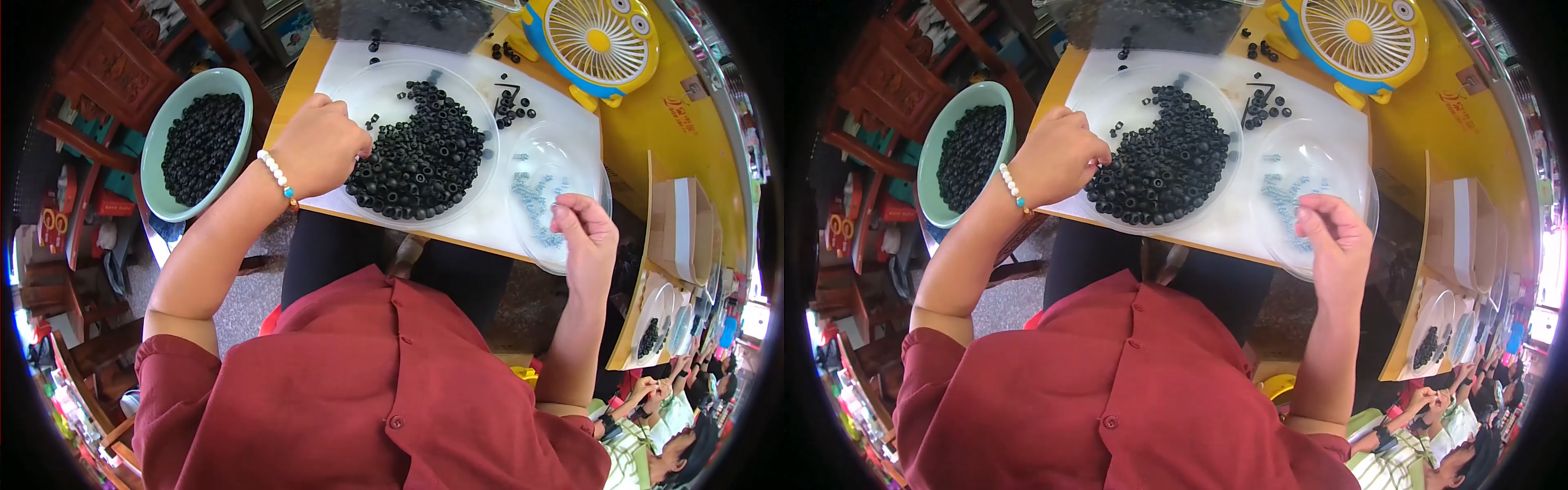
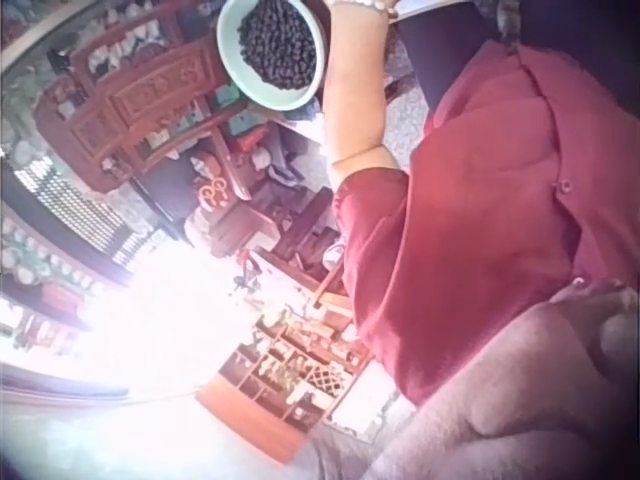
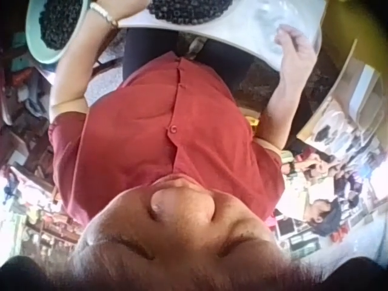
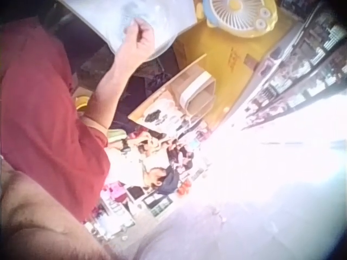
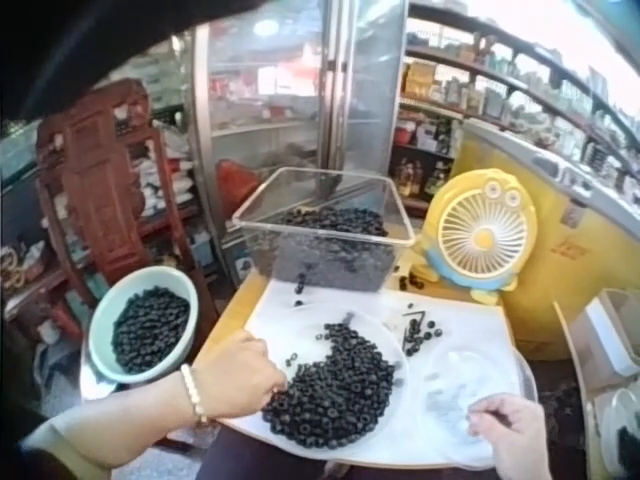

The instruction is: The person sorts small black plastic rings from a bowl and fits them onto other small circular plastic components by hand at a manufacturing workbench.

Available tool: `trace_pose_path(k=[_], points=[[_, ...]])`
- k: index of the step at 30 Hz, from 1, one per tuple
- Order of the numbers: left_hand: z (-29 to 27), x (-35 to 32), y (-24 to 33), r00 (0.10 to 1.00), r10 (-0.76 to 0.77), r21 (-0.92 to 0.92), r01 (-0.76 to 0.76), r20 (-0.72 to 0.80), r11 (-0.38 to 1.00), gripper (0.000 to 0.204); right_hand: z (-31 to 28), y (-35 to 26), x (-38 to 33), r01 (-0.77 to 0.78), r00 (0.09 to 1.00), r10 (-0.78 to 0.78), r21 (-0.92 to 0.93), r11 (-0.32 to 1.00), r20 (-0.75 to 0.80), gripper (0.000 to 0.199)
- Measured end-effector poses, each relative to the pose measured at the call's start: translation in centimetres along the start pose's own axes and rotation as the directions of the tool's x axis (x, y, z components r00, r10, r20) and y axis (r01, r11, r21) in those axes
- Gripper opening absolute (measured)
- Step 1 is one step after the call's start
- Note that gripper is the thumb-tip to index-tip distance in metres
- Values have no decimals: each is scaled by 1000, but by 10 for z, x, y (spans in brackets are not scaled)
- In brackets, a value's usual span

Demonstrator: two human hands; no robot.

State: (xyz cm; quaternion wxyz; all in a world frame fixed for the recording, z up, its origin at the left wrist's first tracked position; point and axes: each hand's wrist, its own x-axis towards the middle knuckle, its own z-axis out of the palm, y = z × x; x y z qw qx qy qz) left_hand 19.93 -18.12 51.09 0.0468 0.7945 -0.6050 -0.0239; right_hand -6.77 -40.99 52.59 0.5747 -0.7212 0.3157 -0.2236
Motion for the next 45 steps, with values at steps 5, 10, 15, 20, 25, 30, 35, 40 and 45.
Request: trace_pose_path(k=[5, 10, 15, 20, 25, 30, 35, 40, 45], points=[[2, 0, -7, 999, 29, -103, -27, 18, 994, 13, 31, -5, -19, -112, 972, 7, 438, 892, 235, 19], [-4, 4, -5, 995, 56, -146, -44, 79, 988, 15, 62, -10, -26, -228, 939, 32, 552, 802, 341, 19], [-3, 4, -6, 994, 31, -185, -11, 108, 983, 13, 72, -14, -32, -287, 915, 31, 595, 751, 402, 18], [-8, -5, -1, 987, -78, -370, 21, -140, 929, 17, 76, -17, -36, -329, 898, 17, 647, 688, 440, 14], [-27, -26, 48, 948, -241, -971, 174, 210, -165, 15, 80, -21, -41, -305, 901, -10, 650, 696, 434, 16], [3, -49, 89, 948, -110, -616, 103, 298, -781, 19, 90, -28, -49, -248, 906, -43, 610, 753, 422, 15], [7, -53, 102, 964, -71, -550, 85, 256, -831, 21, 90, -30, -55, -163, 913, -101, 579, 799, 396, 14], [11, -55, 106, 969, -90, -621, 76, 232, -780, 24, 93, -36, -58, -139, 915, -127, 595, 791, 383, 13], [10, -56, 110, 970, -169, -756, 23, 176, -654, 27, 94, -37, -56, -10, 917, -203, 528, 849, 344, 13]])
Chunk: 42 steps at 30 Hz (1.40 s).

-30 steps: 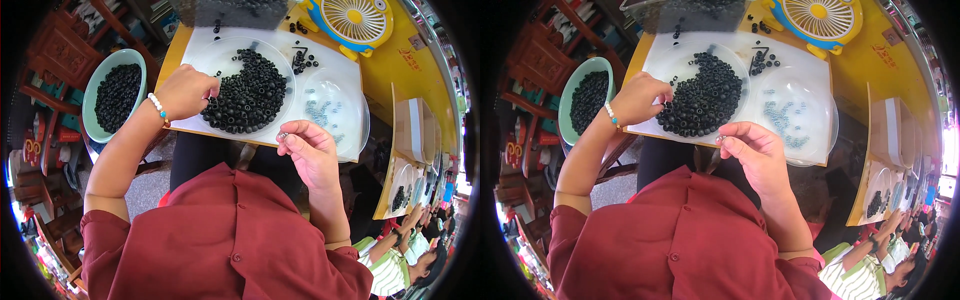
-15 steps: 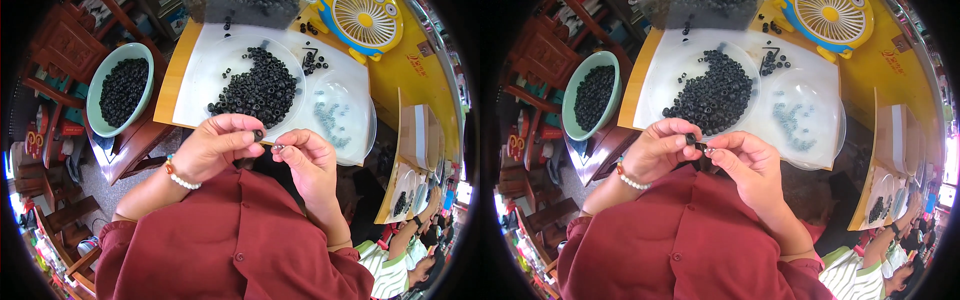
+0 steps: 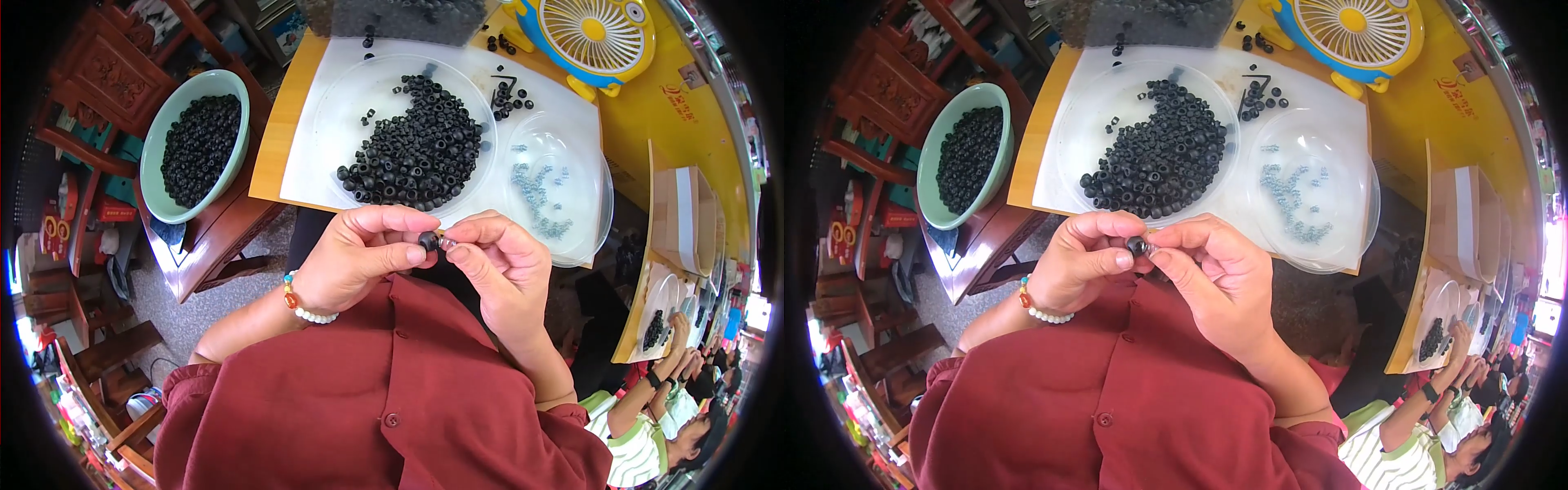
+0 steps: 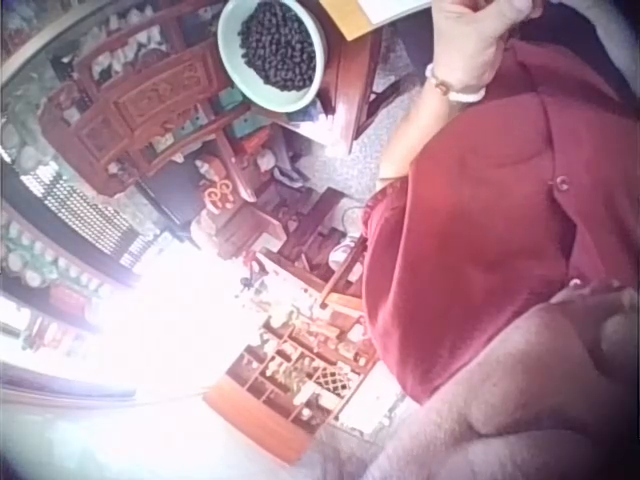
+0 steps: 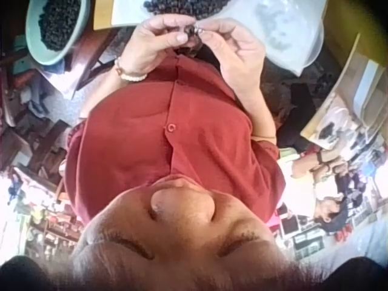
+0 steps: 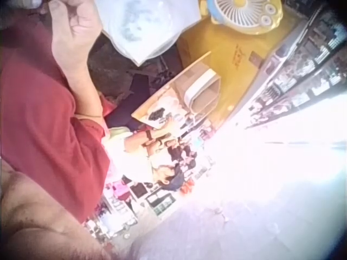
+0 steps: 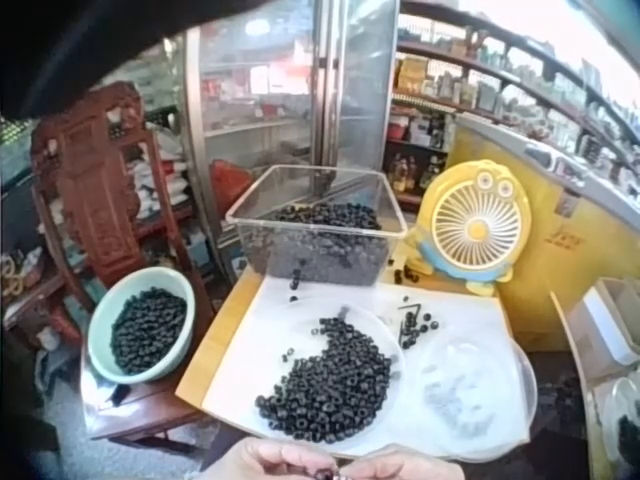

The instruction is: The person sorts small black plastic rings from a bowl and fits them onto other small circular plastic components by hand at a manufacturing workbench.

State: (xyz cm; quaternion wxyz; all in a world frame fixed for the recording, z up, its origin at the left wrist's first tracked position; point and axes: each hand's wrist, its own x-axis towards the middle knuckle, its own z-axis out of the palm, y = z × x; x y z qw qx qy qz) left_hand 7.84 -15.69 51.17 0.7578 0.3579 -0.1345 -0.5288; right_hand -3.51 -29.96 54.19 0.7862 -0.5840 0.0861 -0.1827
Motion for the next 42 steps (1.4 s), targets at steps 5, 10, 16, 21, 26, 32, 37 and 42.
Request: trace_pose_path(k=[5, 10, 16, 21, 26, 32, 37, 42], points=[[3, 0, 0, 998, 46, 130, -39, -52, 991, 26, -3, 2, 0, 86, 996, -93, -413, 907, 2, 11], [-2, -3, -2, 994, 104, 135, -97, -43, 986, 23, -2, -5, 2, -20, 1000, 29, -419, 908, 13, 8], [-14, -13, -6, 1000, -19, 158, 22, -23, 987, 19, -10, 6, 9, -396, 897, 388, -5, 918, 213, 11], [-41, -22, -10, 988, -123, -264, 144, 96, 954, 19, 4, 9, 29, -406, 874, 406, -59, 912, 268, 12], [-57, -29, -5, 995, -38, -408, 73, 93, 910, 19, 10, 28, 85, 127, 985, -3, -704, 698, 175, 10], [-61, -31, -2, 998, -11, -428, 37, 62, 903, 21, 21, 62, 140, 463, 880, -7, -855, 234, 475, 9], [-67, -28, -1, 999, 4, -471, 19, 47, 882, 22, 28, 64, 156, 574, 796, 244, -819, -12, 554, 10], [-66, -26, -3, 999, -23, -479, 31, 23, 877, 21, 27, 68, 154, 606, 782, 244, -791, -87, 573, 11]])
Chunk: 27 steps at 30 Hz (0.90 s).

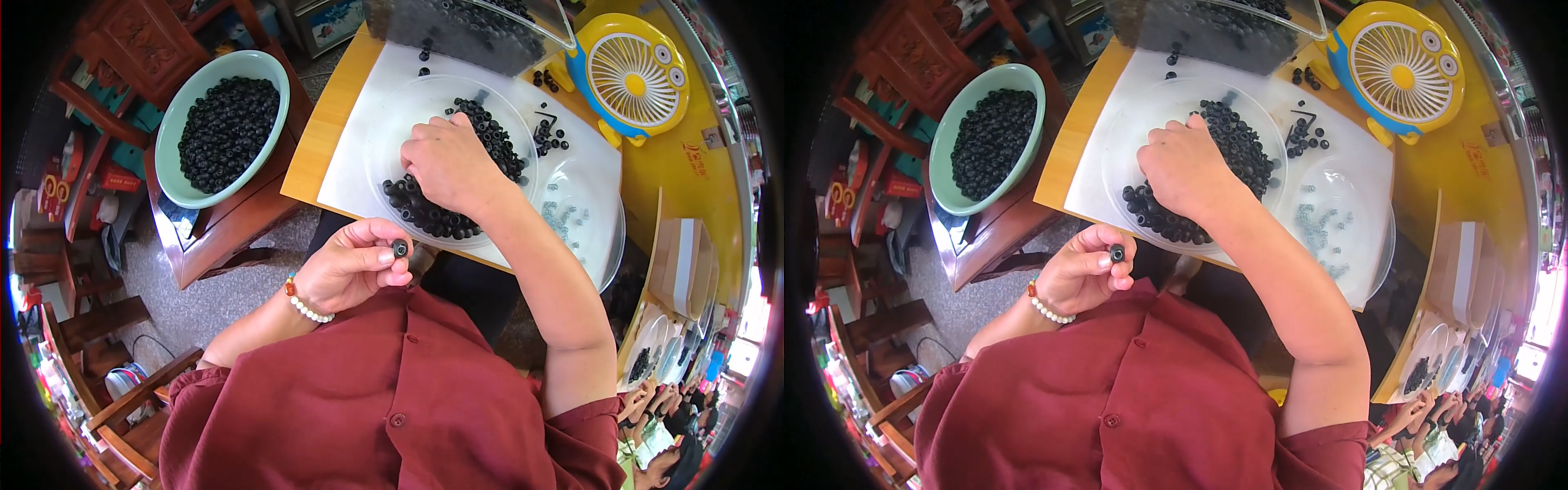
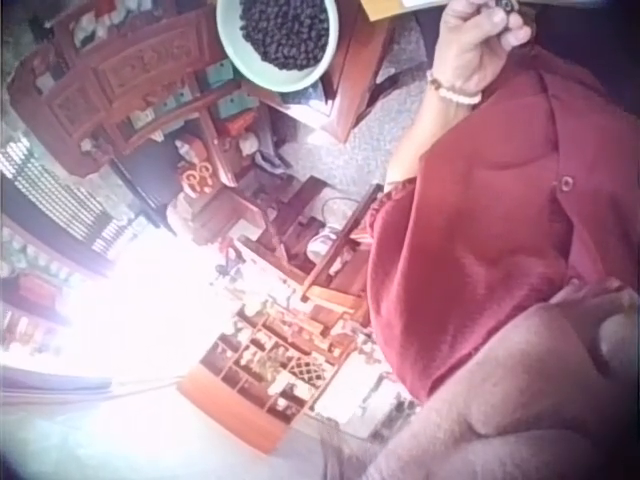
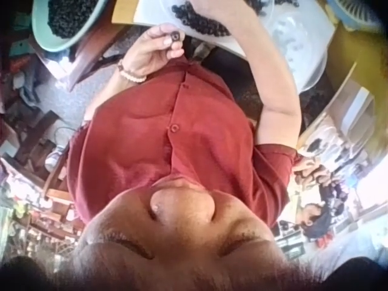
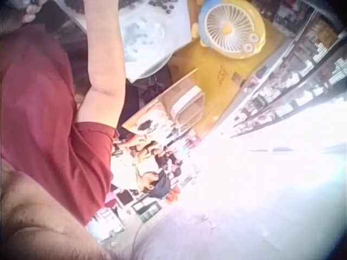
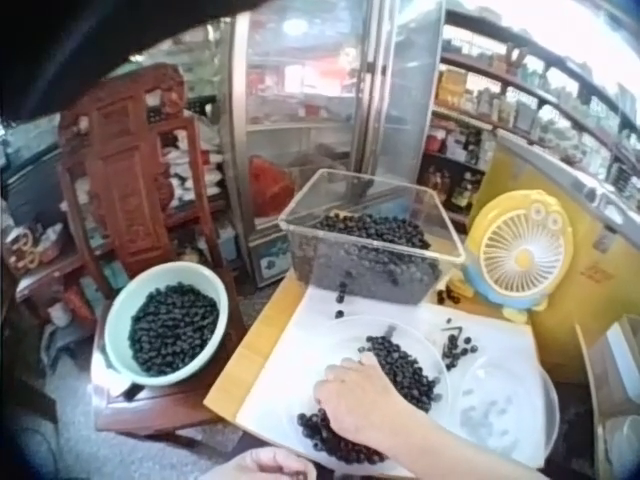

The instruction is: The person sorts small black plastic rings from a bowl and fits them onto other small circular plastic components by hand at a manufacturing workbench.

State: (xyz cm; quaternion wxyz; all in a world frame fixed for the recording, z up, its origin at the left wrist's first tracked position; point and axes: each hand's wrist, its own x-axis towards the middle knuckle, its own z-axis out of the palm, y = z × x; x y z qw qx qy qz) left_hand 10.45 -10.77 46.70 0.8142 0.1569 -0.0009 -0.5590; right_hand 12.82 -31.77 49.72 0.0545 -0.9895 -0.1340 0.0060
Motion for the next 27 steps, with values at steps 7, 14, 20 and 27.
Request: trace_pose_path(k=[7, 14, 20, 27], points=[[5, 2, -6, 1000, -15, 9, 16, -12, 1000, 20, -6, 1, -9, 18, 1000, -17, 57, 998, -4, 11], [4, 1, -8, 1000, -8, -23, 9, 28, 1000, 21, -4, -3, -2, -5, 996, 8, -27, 1000, 87, 14], [2, 0, -8, 1000, 3, -22, -3, 14, 1000, 21, 0, 0, -1, 62, 998, -63, -108, 992, -3, 10], [8, 2, -4, 1000, 13, 4, -13, -20, 1000, 21, -26, -8, -30, -108, 961, 230, 554, 826, -155, 13]])
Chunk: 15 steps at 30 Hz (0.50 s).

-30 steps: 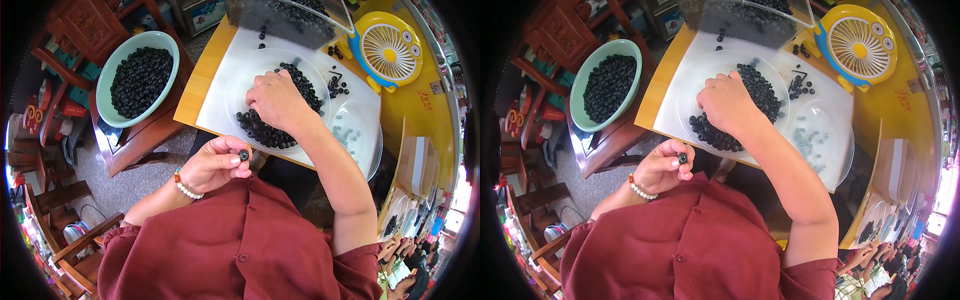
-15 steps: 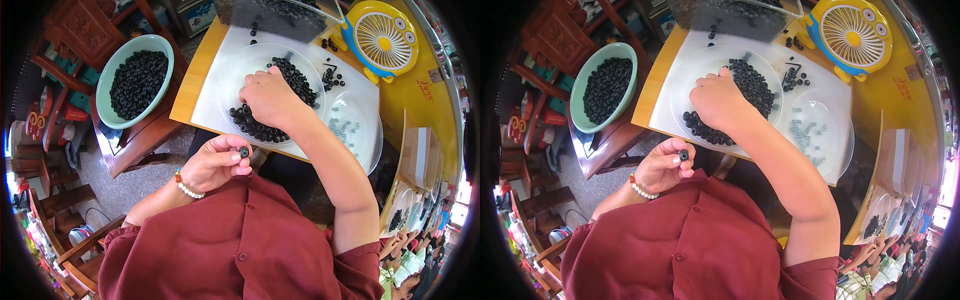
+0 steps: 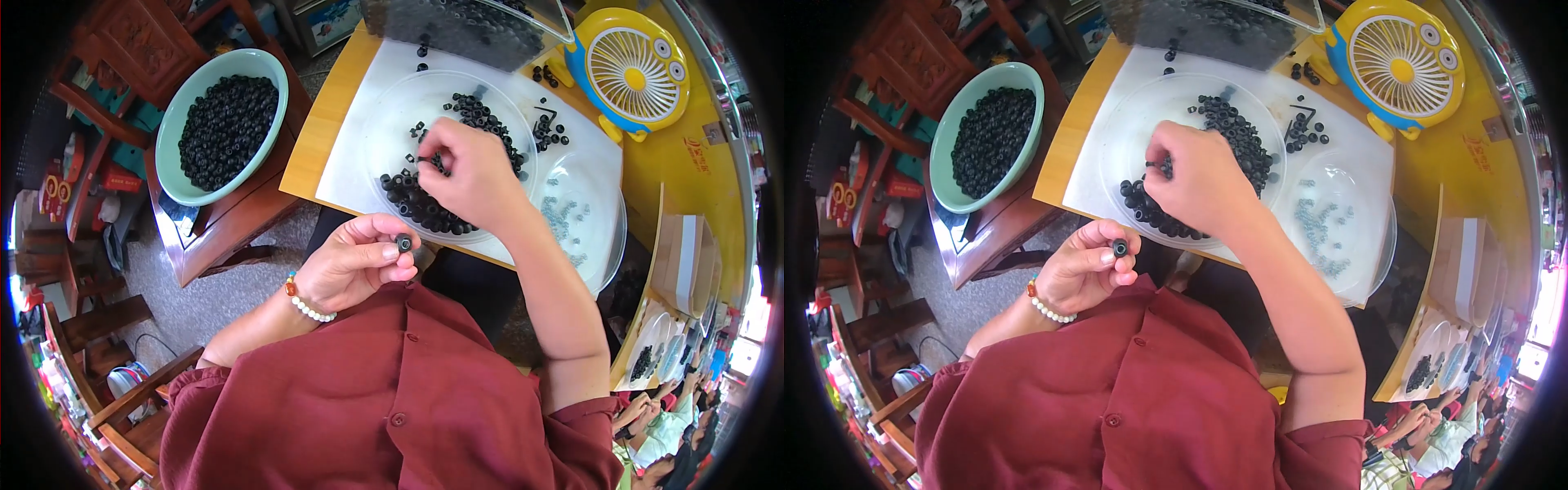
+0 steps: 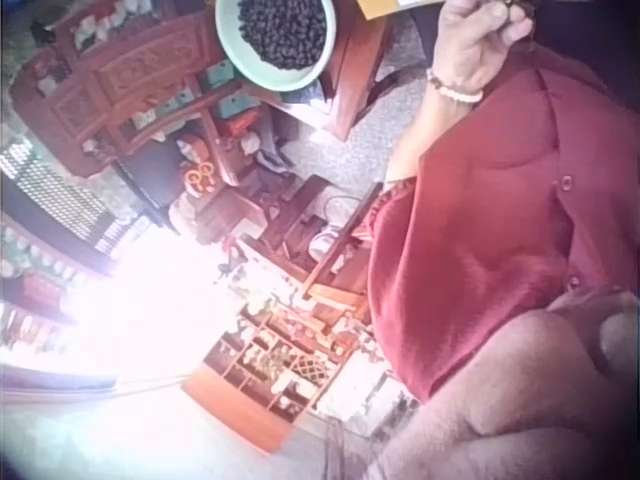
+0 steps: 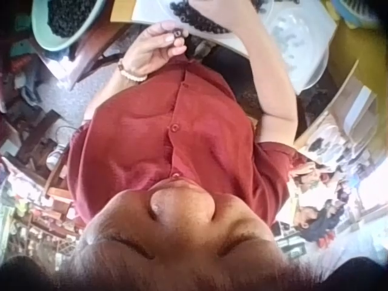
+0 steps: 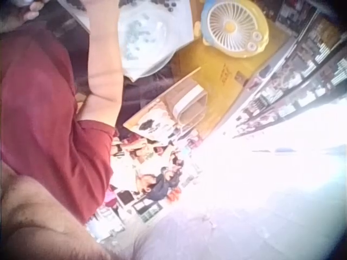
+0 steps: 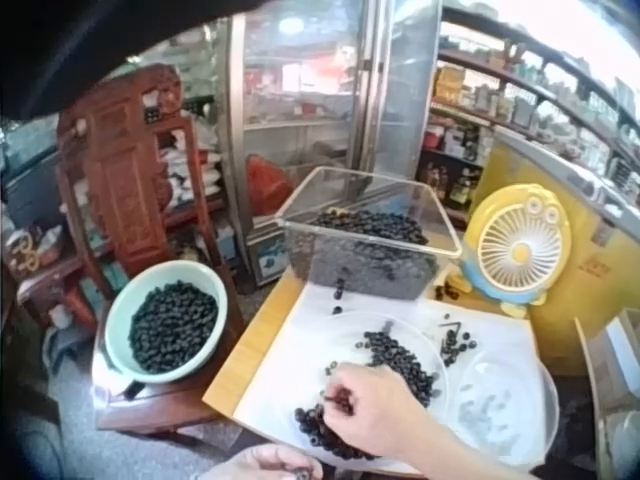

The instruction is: The person sorts small black plastic rings from a bowl and fits them onto other small circular plastic components by hand at a manufacturing workbench.

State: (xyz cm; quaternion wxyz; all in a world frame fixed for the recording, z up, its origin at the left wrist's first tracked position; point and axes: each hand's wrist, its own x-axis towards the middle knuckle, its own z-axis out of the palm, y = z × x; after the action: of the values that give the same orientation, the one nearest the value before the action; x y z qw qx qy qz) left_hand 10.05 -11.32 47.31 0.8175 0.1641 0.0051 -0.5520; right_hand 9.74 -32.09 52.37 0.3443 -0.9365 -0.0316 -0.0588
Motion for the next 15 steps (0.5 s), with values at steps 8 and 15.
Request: trace_pose_path(k=[8, 15], points=[[15, 8, -7, 1000, -5, 23, 5, 12, 1000, 25, -11, -28, -84, -233, 919, 372, 943, 236, 133, 16], [27, 11, -16, 999, -28, 92, 25, 29, 995, 25, -3, -41, -108, -141, 902, 424, 985, 103, 85, 17]])
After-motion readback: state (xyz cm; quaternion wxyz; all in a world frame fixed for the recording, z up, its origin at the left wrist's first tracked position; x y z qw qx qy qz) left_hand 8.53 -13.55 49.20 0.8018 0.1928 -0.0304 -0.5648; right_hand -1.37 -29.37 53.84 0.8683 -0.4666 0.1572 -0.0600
